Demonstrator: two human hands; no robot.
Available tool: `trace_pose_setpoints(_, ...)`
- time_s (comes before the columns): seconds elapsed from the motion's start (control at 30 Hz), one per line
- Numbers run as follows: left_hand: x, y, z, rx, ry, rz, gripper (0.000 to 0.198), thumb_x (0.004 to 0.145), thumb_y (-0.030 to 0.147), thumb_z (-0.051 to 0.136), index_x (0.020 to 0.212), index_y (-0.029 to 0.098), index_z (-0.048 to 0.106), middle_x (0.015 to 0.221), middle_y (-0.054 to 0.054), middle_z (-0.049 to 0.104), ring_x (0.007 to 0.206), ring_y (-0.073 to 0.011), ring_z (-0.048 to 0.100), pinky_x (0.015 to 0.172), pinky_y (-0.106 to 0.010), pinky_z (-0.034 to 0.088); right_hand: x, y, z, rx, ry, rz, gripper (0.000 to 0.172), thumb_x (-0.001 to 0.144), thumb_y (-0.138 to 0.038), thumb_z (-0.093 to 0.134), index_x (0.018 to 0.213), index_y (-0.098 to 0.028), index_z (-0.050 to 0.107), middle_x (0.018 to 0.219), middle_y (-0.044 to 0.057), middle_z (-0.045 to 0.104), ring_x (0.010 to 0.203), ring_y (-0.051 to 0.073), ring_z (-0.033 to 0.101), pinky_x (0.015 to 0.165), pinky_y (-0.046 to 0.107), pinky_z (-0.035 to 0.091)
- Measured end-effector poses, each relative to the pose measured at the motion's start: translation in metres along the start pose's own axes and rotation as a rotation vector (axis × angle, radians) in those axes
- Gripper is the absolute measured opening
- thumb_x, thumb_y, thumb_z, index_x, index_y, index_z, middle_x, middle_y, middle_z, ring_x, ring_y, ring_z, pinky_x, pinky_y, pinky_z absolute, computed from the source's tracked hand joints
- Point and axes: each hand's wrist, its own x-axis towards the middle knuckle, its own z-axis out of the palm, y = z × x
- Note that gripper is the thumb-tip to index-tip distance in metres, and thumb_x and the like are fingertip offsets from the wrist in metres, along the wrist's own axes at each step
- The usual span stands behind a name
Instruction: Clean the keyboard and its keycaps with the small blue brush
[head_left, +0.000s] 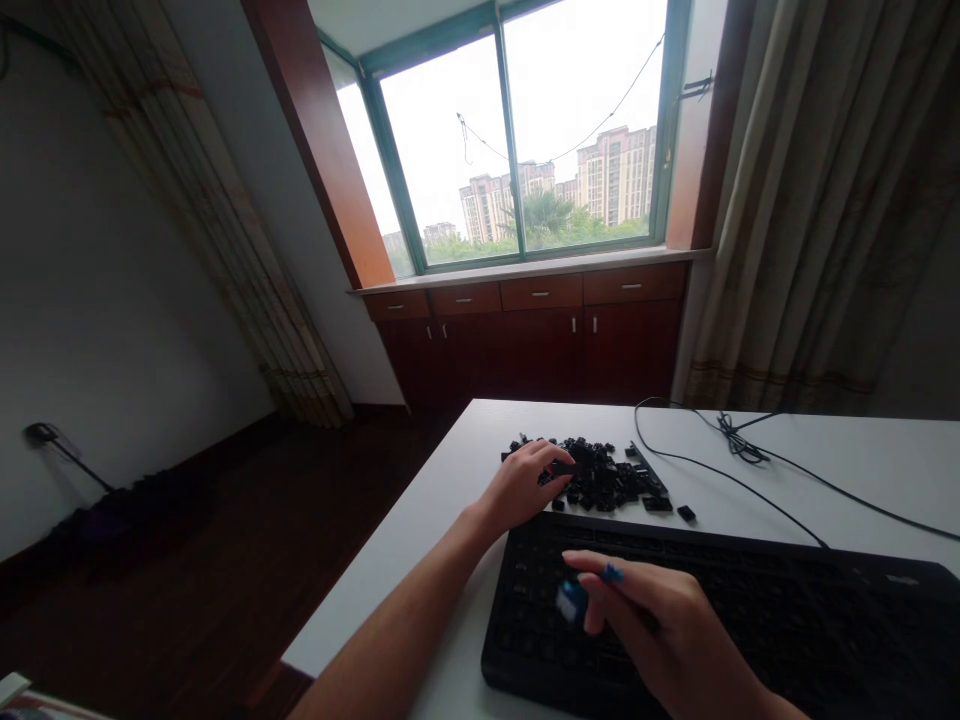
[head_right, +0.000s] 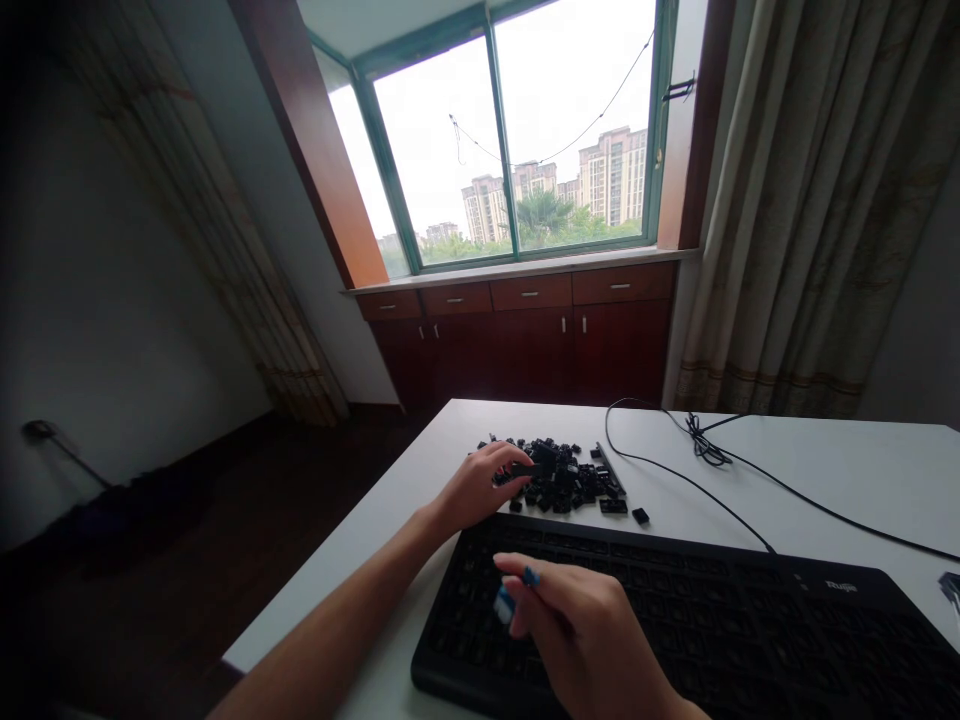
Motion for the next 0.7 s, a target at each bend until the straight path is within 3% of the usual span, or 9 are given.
trace_pose_setpoints(0.1,0.0,0.0,0.0,0.006,0.001,-0.004,0.018,0.09,0.026,0.068,0.108,0.024,0.067,0.107,-0.002,0.068,0.088,-0.0153,0.062,0.081,-0.028,0.051,0.001,0.001,-0.004,-0.122,-0.005,-0.269,0.052,0.094,-0.006,0.045,0.142,-0.026,0.051,0.094,0.002,0.075,0.075,0.013,0.069,0.07,0.023,0.055)
trace_pose_setpoints(0.2,0.0,0.001,0.0,0.009,0.002,-0.011,0.02,0.091,0.03,0.068,0.11,0.024,0.067,0.106,-0.002,0.068,0.087,-0.015,0.062,0.08,-0.028,0.051,0.001,-0.001,-0.004,-0.124,-0.022,-0.32,0.057,0.091,-0.003,0.047,0.144,-0.022,0.046,0.093,0.003,0.076,0.073,0.013,0.069,0.068,0.024,0.055)
trace_pose_setpoints(0.37,0.0,0.002,0.0,0.007,-0.006,-0.014,0.021,0.091,0.036,0.068,0.109,0.024,0.068,0.105,-0.002,0.069,0.086,-0.0152,0.063,0.08,-0.028,0.052,0.001,-0.007,-0.002,-0.031,-0.002,-0.23,0.042,0.095,-0.01,0.051,0.134,-0.026,0.054,0.089,0.0,0.076,0.071,0.011,0.069,0.069,0.021,0.053)
trace_pose_setpoints(0.47,0.001,0.004,0.0,0.005,-0.014,-0.02,0.022,0.091,0.038,0.068,0.106,0.023,0.068,0.102,-0.003,0.068,0.086,-0.0155,0.063,0.082,-0.029,0.052,0.0,-0.009,-0.002,0.144,-0.019,0.019,0.027,0.103,-0.024,0.044,0.119,-0.024,0.066,0.073,-0.001,0.072,0.057,0.009,0.061,0.059,0.019,0.048)
trace_pose_setpoints(0.53,0.001,0.005,-0.001,0.001,-0.019,-0.023,0.023,0.09,0.039,0.069,0.105,0.022,0.068,0.102,-0.003,0.068,0.087,-0.0157,0.063,0.083,-0.03,0.052,0.001,-0.008,-0.001,0.259,-0.047,0.239,0.037,0.107,-0.034,0.038,0.11,-0.02,0.072,0.058,-0.002,0.065,0.047,0.008,0.052,0.05,0.018,0.042)
trace_pose_setpoints(0.6,0.001,0.006,-0.001,-0.001,-0.019,-0.02,0.023,0.09,0.04,0.069,0.105,0.022,0.068,0.102,-0.003,0.068,0.088,-0.016,0.064,0.082,-0.029,0.051,0.001,-0.005,-0.001,0.256,-0.039,0.352,0.041,0.106,-0.041,0.04,0.111,-0.017,0.073,0.054,-0.003,0.061,0.045,0.008,0.049,0.047,0.019,0.039)
trace_pose_setpoints(0.7,0.001,0.006,-0.001,-0.007,-0.016,-0.011,0.022,0.091,0.039,0.068,0.105,0.022,0.068,0.103,-0.003,0.068,0.087,-0.0156,0.063,0.081,-0.028,0.052,0.001,0.001,0.0,0.108,-0.003,0.189,0.034,0.103,-0.034,0.049,0.128,-0.021,0.068,0.066,-0.001,0.066,0.056,0.01,0.057,0.058,0.021,0.047)
